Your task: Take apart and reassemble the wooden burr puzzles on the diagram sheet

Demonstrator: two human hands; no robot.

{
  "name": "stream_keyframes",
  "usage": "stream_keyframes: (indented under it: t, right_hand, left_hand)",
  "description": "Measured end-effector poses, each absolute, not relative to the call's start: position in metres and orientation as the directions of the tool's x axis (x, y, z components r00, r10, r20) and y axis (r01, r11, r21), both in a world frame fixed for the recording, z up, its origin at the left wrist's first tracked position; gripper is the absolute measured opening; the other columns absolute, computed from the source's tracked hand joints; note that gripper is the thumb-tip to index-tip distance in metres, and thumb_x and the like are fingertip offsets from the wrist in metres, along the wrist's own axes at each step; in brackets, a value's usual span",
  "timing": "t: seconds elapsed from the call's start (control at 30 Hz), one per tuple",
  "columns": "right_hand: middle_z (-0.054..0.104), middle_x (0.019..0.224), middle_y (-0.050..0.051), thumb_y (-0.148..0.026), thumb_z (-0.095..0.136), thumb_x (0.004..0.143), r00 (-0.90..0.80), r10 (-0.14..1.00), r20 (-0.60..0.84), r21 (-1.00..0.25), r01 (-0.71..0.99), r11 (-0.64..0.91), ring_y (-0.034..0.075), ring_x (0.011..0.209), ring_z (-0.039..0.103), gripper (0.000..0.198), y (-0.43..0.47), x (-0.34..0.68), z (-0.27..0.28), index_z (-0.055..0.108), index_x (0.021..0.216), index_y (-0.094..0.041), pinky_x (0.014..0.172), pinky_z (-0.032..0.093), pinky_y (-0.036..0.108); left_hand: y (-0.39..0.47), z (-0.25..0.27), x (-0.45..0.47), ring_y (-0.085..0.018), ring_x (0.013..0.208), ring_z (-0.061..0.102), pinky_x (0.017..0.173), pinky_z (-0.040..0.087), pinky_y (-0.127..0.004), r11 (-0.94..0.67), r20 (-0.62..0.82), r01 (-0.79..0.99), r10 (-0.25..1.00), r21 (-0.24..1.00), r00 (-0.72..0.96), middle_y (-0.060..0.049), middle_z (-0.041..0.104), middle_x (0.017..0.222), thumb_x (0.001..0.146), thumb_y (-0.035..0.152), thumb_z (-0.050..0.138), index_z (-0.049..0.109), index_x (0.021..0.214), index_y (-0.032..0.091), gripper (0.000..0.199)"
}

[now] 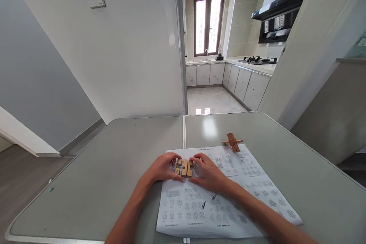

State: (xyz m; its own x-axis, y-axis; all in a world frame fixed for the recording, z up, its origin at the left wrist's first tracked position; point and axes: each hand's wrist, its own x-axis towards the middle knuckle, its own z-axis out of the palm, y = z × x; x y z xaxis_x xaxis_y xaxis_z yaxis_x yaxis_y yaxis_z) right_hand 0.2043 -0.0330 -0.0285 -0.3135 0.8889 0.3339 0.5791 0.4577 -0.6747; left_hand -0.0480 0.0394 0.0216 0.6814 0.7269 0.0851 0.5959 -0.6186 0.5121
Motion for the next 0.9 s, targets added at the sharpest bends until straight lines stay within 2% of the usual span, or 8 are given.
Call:
stream_keyframes:
  t: [0.27, 0.43, 0.6, 0.67, 0.73, 0.8, 0.9]
  right_hand:
    - [0.061, 0.122, 0.009, -0.024, 0.075, 0.076, -0.284, 0.896, 0.341, -0.731, 0.520, 0.442, 0.029, 0.115, 0.059, 0.045, -0.035, 0.203, -0.021, 0.057, 0.117, -0.025, 0.099, 0.051, 0.045]
    - [0.066, 0.113, 0.008, -0.027, 0.078, 0.076, -0.199, 0.940, 0.276, -0.872, 0.359, 0.332, 0.025, 0.099, 0.064, 0.047, -0.029, 0.208, -0.022, 0.056, 0.118, -0.024, 0.085, 0.055, 0.040]
    - [0.068, 0.104, 0.006, -0.042, 0.082, 0.077, -0.061, 0.982, 0.179, -0.974, 0.133, 0.185, 0.021, 0.086, 0.066, 0.053, -0.022, 0.213, -0.025, 0.055, 0.119, -0.024, 0.075, 0.055, 0.035]
    - [0.068, 0.095, 0.003, -0.048, 0.082, 0.078, -0.079, 0.991, 0.112, -0.993, 0.036, 0.115, 0.018, 0.076, 0.063, 0.053, -0.022, 0.216, -0.023, 0.056, 0.118, -0.025, 0.069, 0.053, 0.032]
    - [0.065, 0.086, 0.000, -0.050, 0.080, 0.081, -0.116, 0.991, 0.074, -0.997, -0.021, 0.072, 0.016, 0.071, 0.059, 0.044, -0.022, 0.219, -0.019, 0.061, 0.110, -0.024, 0.065, 0.050, 0.029]
    - [0.060, 0.077, -0.002, -0.053, 0.077, 0.083, -0.124, 0.990, 0.059, -0.998, -0.033, 0.055, 0.015, 0.068, 0.054, 0.036, -0.023, 0.221, -0.014, 0.064, 0.098, -0.023, 0.061, 0.044, 0.026]
    - [0.048, 0.067, -0.005, -0.055, 0.074, 0.085, -0.100, 0.994, 0.046, -0.999, -0.018, 0.044, 0.012, 0.061, 0.043, 0.035, -0.023, 0.222, -0.010, 0.063, 0.087, -0.022, 0.055, 0.034, 0.024]
  left_hand:
    - [0.035, 0.016, -0.039, -0.018, 0.073, 0.056, 0.067, 0.043, -0.029, -0.577, 0.090, 0.570, 0.745, 0.585, 0.661, 0.002, 0.065, 0.083, 0.059, 0.057, 0.090, 0.069, 0.114, 0.027, 0.065]
    - [0.030, 0.015, -0.031, -0.018, 0.073, 0.056, 0.068, 0.044, -0.029, -0.558, 0.097, 0.561, 0.756, 0.611, 0.647, 0.001, 0.065, 0.084, 0.058, 0.061, 0.090, 0.069, 0.113, 0.025, 0.069]
    - [0.026, 0.013, -0.023, -0.015, 0.068, 0.050, 0.062, 0.042, -0.027, -0.507, 0.095, 0.530, 0.777, 0.680, 0.622, 0.002, 0.062, 0.086, 0.057, 0.062, 0.091, 0.064, 0.116, 0.025, 0.075]
    - [0.024, 0.010, -0.020, -0.014, 0.066, 0.048, 0.061, 0.042, -0.027, -0.487, 0.120, 0.501, 0.792, 0.716, 0.599, 0.003, 0.060, 0.084, 0.059, 0.062, 0.090, 0.062, 0.120, 0.026, 0.076]
    - [0.023, 0.008, -0.018, -0.013, 0.064, 0.045, 0.059, 0.041, -0.026, -0.469, 0.132, 0.479, 0.803, 0.742, 0.581, 0.004, 0.057, 0.083, 0.060, 0.061, 0.090, 0.059, 0.123, 0.026, 0.078]
    - [0.022, 0.005, -0.016, -0.011, 0.063, 0.043, 0.058, 0.041, -0.025, -0.457, 0.140, 0.462, 0.809, 0.760, 0.571, 0.005, 0.055, 0.083, 0.061, 0.060, 0.090, 0.057, 0.125, 0.027, 0.079]
    - [0.023, 0.000, -0.015, -0.010, 0.062, 0.044, 0.059, 0.043, -0.025, -0.440, 0.153, 0.435, 0.820, 0.786, 0.552, 0.004, 0.055, 0.085, 0.067, 0.057, 0.088, 0.055, 0.130, 0.029, 0.077]
